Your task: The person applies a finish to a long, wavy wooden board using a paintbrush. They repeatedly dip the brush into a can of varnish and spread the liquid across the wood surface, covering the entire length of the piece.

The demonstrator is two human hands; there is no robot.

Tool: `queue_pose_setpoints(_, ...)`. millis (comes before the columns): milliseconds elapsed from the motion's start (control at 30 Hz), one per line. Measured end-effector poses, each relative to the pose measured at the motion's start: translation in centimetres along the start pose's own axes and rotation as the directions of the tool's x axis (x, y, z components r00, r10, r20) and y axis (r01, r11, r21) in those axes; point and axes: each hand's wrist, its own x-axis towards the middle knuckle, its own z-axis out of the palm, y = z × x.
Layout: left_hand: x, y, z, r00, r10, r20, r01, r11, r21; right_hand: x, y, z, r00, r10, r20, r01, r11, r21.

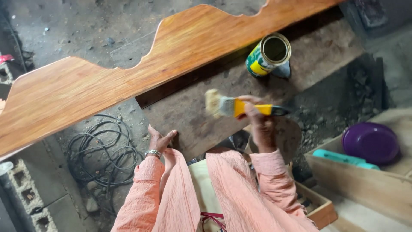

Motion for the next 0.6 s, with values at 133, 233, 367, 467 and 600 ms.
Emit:
queue_pose_setpoints(133,-1.0,2.2,-0.4,0.997,-0.068,-0.021,0.069,0.997,0.033,8.6,-1.9,-5.0,0.993,-0.024,-0.117,0.030,0.998,0.055)
queue_pose_setpoints(233,-0.6,1.0,0.5,0.993,-0.110,-0.045,0.112,0.992,0.050,15.3,-2.1,-9.5,0.955,0.040,-0.293,0.052,0.952,0.301)
queue_pose_setpoints(367,-2.9,3.3,4.0,0.812,0.366,-0.455,-0.183,0.899,0.398,21.6,-1.4,-12.9,0.866,0.117,-0.486,0.064,0.938,0.340)
queue_pose_setpoints(467,-4.7,11.9,7.6,0.654,0.566,-0.501,-0.362,0.816,0.450,26.3,2.7,-15.2,0.851,0.222,-0.477,-0.044,0.933,0.356)
queue_pose_setpoints(600,-3.6,21.4,15.7,0.608,0.751,-0.258,-0.707,0.660,0.255,30.7,5.9,-14.4,0.862,0.297,-0.411,-0.157,0.927,0.341)
